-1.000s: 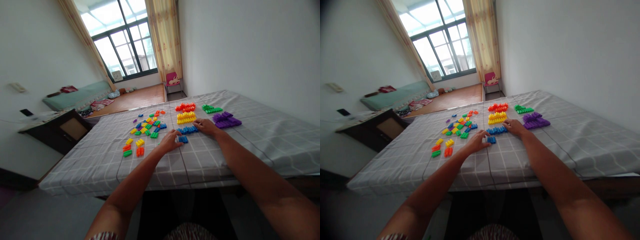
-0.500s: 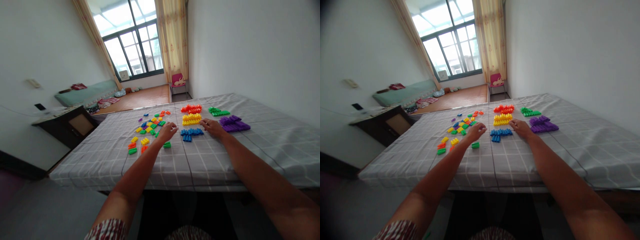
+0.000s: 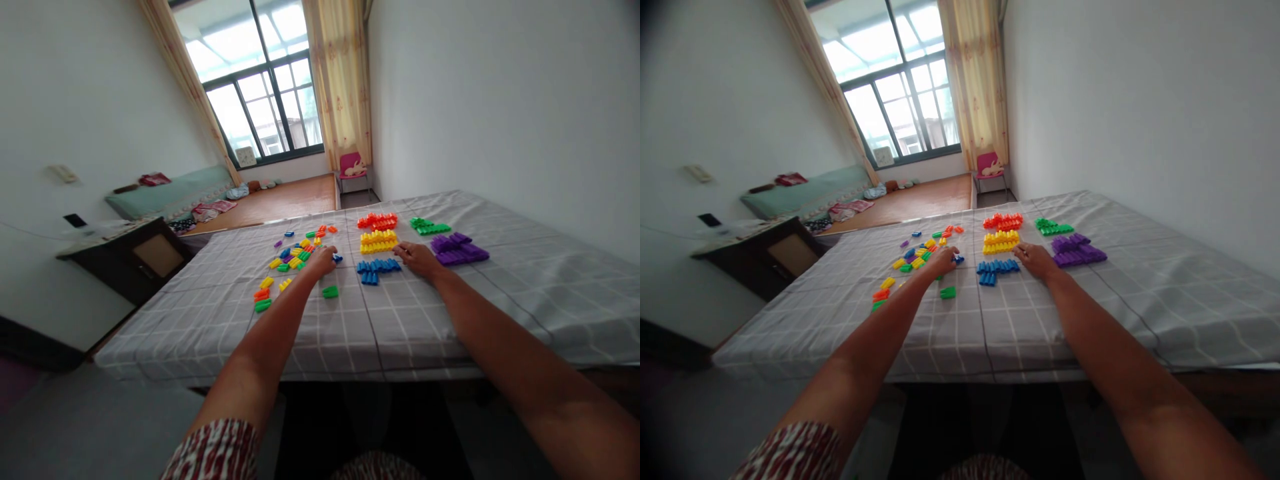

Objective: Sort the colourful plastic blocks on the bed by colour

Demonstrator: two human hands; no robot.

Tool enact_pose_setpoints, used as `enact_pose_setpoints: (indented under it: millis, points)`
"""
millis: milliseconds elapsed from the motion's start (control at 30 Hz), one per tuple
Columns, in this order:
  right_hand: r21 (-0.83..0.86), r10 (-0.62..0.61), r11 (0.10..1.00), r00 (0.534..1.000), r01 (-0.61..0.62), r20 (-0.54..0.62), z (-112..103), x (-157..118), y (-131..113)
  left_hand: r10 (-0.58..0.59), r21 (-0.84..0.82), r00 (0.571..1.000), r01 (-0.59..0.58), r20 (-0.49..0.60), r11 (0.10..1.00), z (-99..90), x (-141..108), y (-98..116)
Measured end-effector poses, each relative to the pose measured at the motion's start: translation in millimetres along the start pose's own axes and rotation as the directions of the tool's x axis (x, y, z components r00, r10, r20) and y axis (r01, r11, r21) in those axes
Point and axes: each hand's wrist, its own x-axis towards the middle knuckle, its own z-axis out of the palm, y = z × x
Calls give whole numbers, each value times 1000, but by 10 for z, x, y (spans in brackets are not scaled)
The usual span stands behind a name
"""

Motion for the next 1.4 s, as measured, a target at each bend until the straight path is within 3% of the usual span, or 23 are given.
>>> enact_pose_setpoints:
  millis: [167, 300, 367, 433, 500, 600, 700, 800, 900, 1033, 1167, 1233, 1400]
  points:
    - [11, -16, 1000, 1000, 16, 20, 2, 13, 13, 81, -88, 996, -83, -25, 993, 42, -130, 54]
    - [8, -12, 1000, 1000, 12, 15, -4, 14, 3, 69, -104, 998, -68, 5, 992, 22, -147, 73]
    - [2, -10, 1000, 1000, 10, 10, -2, 17, -3, 75, -155, 996, -81, -46, 985, -22, -176, 139]
    - [-6, -14, 1000, 1000, 14, 6, 3, 20, -8, 143, -229, 977, -177, -156, 957, -63, -268, 295]
    - [-11, -13, 1000, 1000, 13, 5, 6, 21, -13, 283, -262, 925, -347, -252, 900, -74, -425, 541]
    - [-3, -2, 1000, 1000, 2, 3, 6, 16, -19, 485, -160, 838, -530, -251, 833, -9, -682, 974]
    - [1, -6, 1000, 1000, 6, -3, 4, 5, -18, 556, -25, 806, -572, -202, 820, 107, -804, 1285]
    - [-15, -22, 1000, 1000, 22, -1, 3, -4, -15, 530, 64, 823, -530, -202, 846, 183, -766, 1388]
    - [-34, -46, 998, 998, 47, 35, -4, -4, -15, 449, 78, 859, -444, -248, 893, 171, -698, 1334]
    - [-19, 9, 1000, 997, -7, 71, -34, 3, -23, 299, -42, 925, -317, -234, 947, 86, -685, 1130]
    - [78, 96, 991, 990, -105, 106, -63, -5, -59, 163, -209, 982, -179, -91, 961, 98, -687, 930]
    - [98, 96, 989, 988, -109, 123, -66, -15, -85, 137, -273, 989, -147, -56, 951, 158, -678, 901]
    - [133, 81, 986, 987, -100, 141, -52, -33, -110, 145, -372, 985, -171, -97, 912, 262, -671, 953]
